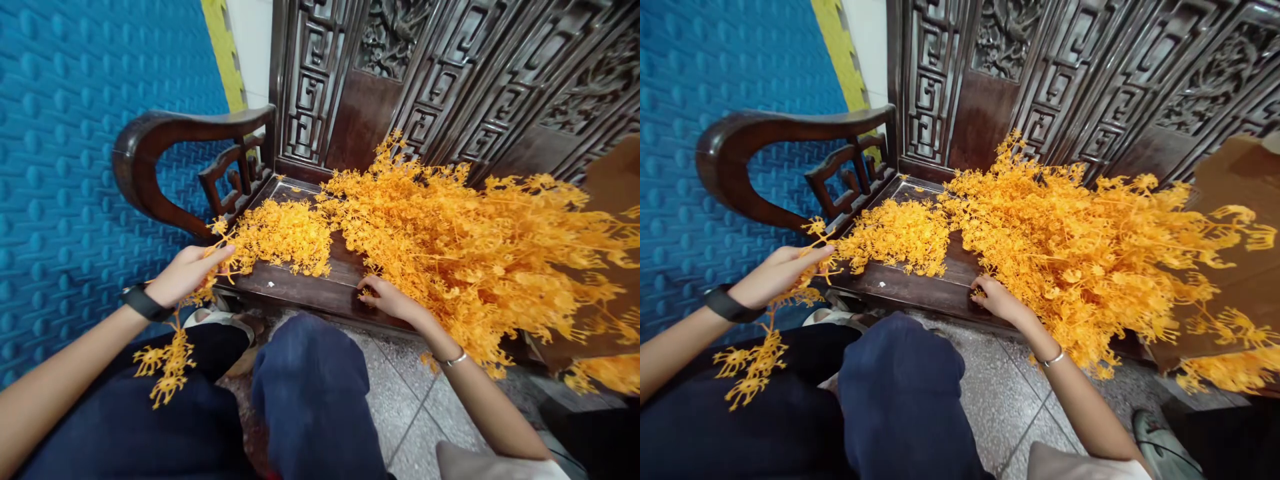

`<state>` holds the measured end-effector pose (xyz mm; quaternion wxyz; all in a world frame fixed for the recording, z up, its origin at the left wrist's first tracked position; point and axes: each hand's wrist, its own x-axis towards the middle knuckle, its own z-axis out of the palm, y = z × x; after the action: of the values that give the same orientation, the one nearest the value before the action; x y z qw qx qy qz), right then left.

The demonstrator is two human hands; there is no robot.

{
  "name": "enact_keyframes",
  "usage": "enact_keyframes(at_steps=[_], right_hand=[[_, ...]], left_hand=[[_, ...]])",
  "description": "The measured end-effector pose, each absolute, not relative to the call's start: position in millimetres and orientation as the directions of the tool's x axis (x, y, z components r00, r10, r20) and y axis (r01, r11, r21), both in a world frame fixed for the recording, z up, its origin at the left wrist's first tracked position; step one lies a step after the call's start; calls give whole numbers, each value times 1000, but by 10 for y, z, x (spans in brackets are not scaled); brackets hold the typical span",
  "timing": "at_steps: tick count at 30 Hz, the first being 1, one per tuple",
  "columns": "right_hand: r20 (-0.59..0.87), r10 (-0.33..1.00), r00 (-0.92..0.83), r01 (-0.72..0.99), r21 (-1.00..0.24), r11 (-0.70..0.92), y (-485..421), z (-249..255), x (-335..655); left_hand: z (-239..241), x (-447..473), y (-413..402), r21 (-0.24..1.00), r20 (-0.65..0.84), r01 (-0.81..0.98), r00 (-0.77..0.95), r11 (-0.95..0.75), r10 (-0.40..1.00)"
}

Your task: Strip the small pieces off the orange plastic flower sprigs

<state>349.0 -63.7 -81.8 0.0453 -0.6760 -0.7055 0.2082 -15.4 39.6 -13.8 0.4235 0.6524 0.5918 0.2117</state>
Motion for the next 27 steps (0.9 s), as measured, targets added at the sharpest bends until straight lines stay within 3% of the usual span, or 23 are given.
enact_keyframes(at_steps=[5, 8, 11, 16, 21, 27], right_hand=[[-166, 985, 49, 972, -219, -85, -533, -756, 3597], [-199, 978, 57, 972, -212, -100, -473, -677, 3635], [-292, 955, -51, 948, -316, -46, -430, -561, 3634], [-226, 960, -166, 694, -718, -49, -351, -338, 3475], [-1, 987, -160, 653, -751, 105, -163, 51, 3090], [139, 921, -364, 641, -680, 356, 166, 479, 2513]], left_hand=[[-114, -182, 335, 793, -205, 609, 266, 1, 942], [-118, -184, 339, 797, -170, 603, 295, -45, 940], [-128, -164, 355, 804, -145, 590, 313, -72, 939], [-198, -140, 394, 809, -192, 585, 365, -64, 911], [-263, -112, 443, 785, -204, 611, 415, -106, 887], [-213, 37, 431, 873, -49, 440, 508, -210, 860]])
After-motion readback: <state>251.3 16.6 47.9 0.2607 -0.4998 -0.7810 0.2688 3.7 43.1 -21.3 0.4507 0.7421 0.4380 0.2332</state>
